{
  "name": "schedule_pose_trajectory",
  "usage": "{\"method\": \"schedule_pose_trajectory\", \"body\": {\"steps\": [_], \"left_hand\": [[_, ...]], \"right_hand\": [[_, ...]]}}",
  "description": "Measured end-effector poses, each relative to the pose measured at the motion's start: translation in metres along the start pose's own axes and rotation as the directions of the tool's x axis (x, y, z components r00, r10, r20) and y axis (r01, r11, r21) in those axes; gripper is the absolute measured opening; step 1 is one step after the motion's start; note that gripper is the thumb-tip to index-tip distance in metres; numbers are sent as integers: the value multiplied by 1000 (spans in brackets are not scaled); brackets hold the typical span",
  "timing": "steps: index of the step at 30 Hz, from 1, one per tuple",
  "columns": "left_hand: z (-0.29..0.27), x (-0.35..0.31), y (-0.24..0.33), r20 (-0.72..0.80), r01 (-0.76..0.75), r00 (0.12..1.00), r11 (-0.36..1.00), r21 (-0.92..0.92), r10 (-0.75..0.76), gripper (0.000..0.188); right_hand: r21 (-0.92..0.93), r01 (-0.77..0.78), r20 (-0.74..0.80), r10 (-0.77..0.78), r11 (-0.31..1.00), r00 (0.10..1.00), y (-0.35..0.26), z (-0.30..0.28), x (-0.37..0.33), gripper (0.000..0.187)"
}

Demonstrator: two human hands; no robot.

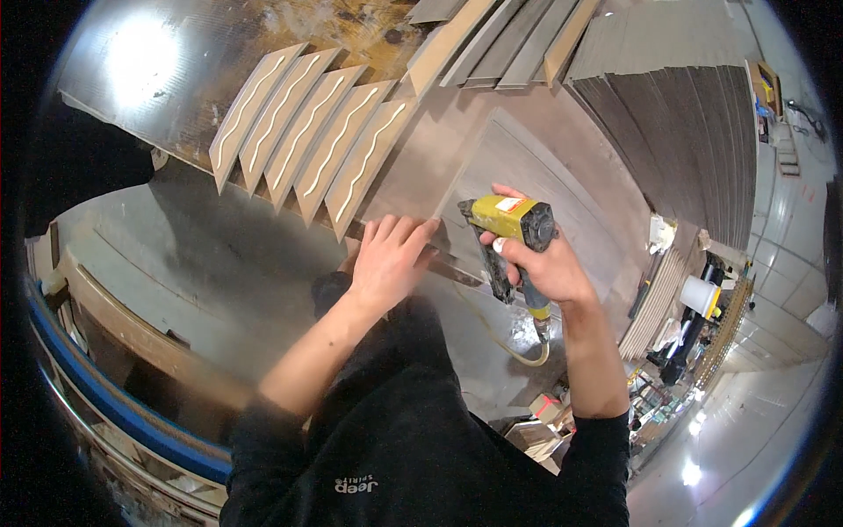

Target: Using a pneumatic nail gun to assemble and secure wooden panel components on a workshop table.

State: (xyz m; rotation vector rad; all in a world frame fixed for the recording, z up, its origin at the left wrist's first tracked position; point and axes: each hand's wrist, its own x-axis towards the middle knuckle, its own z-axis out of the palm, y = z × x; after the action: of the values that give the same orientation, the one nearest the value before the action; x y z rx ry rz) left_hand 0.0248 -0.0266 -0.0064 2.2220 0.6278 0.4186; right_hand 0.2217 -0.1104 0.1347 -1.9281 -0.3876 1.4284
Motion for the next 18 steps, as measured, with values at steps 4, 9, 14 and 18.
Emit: {"method": "schedule_pose_trajectory", "body": {"steps": [4, 9, 14, 18], "left_hand": [[2, 1, -4, -16, -74, 997, 997, 35, 75, 54], [2, 0, -7, -8, -100, 995, 992, 73, 101, 54], [3, -1, -11, -19, -152, 988, 980, 124, 156, 55], [2, -1, -11, -25, -159, 986, 979, 128, 164, 53]], "right_hand": [[-14, 3, -2, -3, 1000, 1000, 4, 3, 1, 69], [-19, 7, -18, -7, 1000, 1000, 1, 5, 4, 67], [-63, 3, -9, -3, 998, 1000, 1, 3, 6, 68], [-35, -13, -14, 13, 999, 1000, 6, 6, -1, 70]]}}
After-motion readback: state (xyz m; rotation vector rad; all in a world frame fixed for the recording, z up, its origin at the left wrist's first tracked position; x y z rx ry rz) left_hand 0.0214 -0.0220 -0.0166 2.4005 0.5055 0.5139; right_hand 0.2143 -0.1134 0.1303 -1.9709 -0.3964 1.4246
